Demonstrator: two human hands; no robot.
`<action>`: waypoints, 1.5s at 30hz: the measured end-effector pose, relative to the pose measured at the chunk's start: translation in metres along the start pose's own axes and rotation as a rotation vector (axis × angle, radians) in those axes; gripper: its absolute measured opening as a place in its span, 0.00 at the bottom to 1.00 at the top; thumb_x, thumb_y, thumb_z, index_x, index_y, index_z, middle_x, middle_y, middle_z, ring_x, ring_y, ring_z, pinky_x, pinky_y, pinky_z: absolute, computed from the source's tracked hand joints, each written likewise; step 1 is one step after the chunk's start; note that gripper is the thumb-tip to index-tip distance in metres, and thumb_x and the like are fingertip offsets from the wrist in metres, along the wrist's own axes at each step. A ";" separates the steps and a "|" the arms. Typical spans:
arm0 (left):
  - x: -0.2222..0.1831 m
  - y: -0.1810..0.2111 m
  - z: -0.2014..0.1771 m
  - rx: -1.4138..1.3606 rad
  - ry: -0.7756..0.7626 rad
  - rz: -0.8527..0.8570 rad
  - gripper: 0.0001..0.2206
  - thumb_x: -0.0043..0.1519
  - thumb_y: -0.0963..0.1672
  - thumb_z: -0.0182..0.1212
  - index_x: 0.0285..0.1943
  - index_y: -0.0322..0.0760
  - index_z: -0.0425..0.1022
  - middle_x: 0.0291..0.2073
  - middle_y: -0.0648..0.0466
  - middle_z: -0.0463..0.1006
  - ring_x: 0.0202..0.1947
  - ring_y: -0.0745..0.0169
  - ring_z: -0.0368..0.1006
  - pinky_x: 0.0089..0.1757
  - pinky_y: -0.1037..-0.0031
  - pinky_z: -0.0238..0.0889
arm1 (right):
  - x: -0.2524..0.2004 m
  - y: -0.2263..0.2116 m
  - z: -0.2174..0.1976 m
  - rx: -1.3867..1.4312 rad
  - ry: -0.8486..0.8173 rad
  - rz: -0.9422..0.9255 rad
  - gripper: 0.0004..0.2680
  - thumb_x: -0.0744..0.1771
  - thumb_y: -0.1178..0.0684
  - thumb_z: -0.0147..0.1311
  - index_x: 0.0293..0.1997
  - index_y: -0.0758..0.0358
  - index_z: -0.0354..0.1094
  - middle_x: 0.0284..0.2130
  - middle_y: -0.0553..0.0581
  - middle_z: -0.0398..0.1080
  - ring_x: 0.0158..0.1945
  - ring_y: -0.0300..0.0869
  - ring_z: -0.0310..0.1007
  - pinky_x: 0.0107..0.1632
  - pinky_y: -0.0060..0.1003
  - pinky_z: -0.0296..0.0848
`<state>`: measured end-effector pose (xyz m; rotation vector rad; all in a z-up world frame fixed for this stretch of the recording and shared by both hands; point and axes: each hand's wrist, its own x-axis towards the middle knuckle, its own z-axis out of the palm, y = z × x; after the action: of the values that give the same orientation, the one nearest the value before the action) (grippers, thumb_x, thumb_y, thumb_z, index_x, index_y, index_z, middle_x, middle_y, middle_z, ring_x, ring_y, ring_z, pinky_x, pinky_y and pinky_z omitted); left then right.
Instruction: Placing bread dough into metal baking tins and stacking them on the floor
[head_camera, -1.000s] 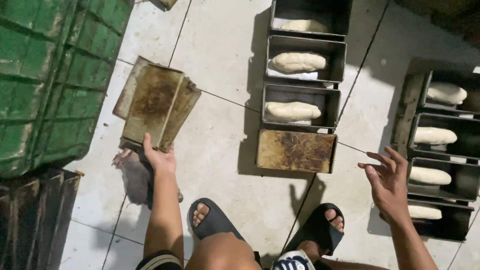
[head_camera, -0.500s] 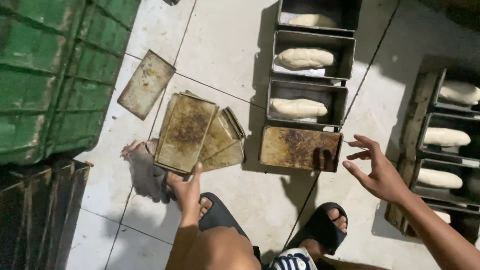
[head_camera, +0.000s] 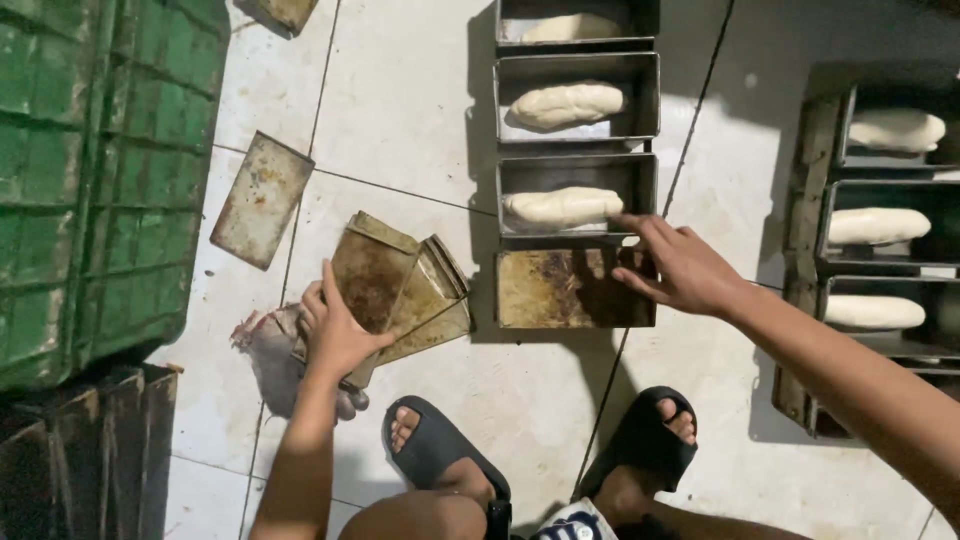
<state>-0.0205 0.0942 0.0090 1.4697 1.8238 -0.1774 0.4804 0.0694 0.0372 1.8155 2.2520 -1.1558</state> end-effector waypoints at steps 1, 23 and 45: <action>-0.001 0.013 -0.013 0.005 -0.002 0.001 0.68 0.36 0.49 0.83 0.83 0.43 0.29 0.67 0.34 0.48 0.68 0.23 0.45 0.62 0.41 0.41 | 0.006 0.000 -0.006 0.005 0.001 0.003 0.27 0.67 0.42 0.55 0.74 0.57 0.49 0.58 0.62 0.64 0.51 0.58 0.78 0.58 0.62 0.72; 0.131 0.141 -0.019 0.812 -0.196 0.739 0.65 0.32 0.53 0.83 0.81 0.68 0.41 0.70 0.41 0.56 0.72 0.39 0.52 0.68 0.54 0.40 | 0.088 0.046 -0.002 -0.369 0.090 -0.045 0.48 0.50 0.26 0.69 0.73 0.62 0.52 0.60 0.62 0.61 0.66 0.56 0.59 0.66 0.53 0.64; 0.110 0.171 0.022 -0.479 -0.083 0.021 0.41 0.64 0.62 0.54 0.79 0.41 0.46 0.72 0.28 0.52 0.74 0.32 0.48 0.68 0.46 0.40 | 0.049 -0.003 -0.023 0.926 0.298 0.605 0.31 0.68 0.38 0.61 0.68 0.78 0.55 0.58 0.78 0.64 0.63 0.70 0.66 0.61 0.61 0.69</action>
<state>0.1365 0.2230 -0.0167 1.1242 1.6387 0.1962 0.4717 0.1222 0.0332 2.8192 1.0459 -2.0265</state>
